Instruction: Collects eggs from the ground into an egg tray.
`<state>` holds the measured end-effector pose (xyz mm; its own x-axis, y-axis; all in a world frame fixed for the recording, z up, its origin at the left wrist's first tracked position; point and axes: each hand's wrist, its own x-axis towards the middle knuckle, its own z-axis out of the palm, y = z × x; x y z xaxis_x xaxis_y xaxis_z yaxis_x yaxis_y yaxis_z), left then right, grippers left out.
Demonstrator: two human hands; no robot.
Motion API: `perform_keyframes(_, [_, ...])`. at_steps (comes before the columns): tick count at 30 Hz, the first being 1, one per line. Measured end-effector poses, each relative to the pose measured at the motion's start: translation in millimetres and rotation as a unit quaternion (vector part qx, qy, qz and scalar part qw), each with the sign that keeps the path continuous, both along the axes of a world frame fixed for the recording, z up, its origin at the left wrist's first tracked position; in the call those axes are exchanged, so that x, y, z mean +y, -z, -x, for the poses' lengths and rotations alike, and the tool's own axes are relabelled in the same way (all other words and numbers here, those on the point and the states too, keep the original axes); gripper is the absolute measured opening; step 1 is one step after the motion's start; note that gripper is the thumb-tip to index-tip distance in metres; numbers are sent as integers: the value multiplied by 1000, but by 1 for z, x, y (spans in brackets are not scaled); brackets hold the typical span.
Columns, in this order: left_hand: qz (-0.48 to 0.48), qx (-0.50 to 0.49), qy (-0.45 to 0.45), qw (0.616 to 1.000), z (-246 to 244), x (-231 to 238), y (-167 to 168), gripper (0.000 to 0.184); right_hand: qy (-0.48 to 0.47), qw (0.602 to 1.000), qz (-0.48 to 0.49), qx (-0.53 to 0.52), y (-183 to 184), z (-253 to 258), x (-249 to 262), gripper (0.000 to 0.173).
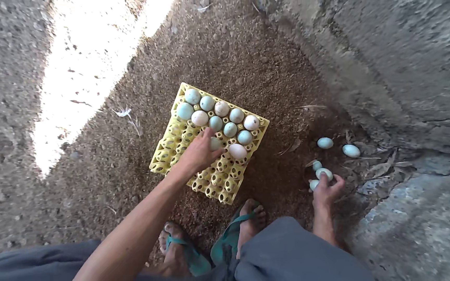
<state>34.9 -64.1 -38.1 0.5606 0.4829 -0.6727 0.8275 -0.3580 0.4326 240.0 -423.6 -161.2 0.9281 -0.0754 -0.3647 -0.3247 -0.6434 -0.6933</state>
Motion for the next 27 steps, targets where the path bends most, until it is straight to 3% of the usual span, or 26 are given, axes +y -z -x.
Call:
perform_keyframes(2, [-13,-12,31,999,-3,-4,8,55,-2,996,-86,2,-14,4,14,51])
perform_keyframes(5, [-30,-39,48,998,-4,-10,18,56,-103,972,-212,2,-43,8,46,53])
perform_keyframes(7, [-16,-59,-10,998,-1,-9,14,63,-198,945,-260,19,-67,13,76,66])
perform_keyframes(9, [24,-84,-134,987,9,-4,9,61,-296,913,-280,30,-88,22,113,71])
perform_keyframes(11, [112,-112,-313,936,22,1,10,47,-398,877,-268,33,-104,36,155,67])
perform_keyframes(13, [206,-133,-479,843,32,6,9,34,-498,837,-226,9,-112,53,197,63])
perform_keyframes(15, [251,-133,-567,773,37,16,4,28,-590,787,-171,-49,-111,67,238,59])
perform_keyframes(17, [259,-144,-590,751,42,25,0,25,-674,727,-88,-100,-110,78,270,55])
perform_keyframes(19, [223,-164,-572,772,46,28,-1,26,-727,677,5,-117,-114,88,290,50])
perform_keyframes(22, [142,-187,-445,864,53,29,12,33,-760,633,114,-100,-123,97,303,44])
perform_keyframes(24, [75,-171,-357,915,53,28,18,35,-754,645,102,-68,-126,92,302,41])
perform_keyframes(27, [-36,-140,-305,941,44,25,21,42,-701,712,-5,-32,-122,66,298,32])
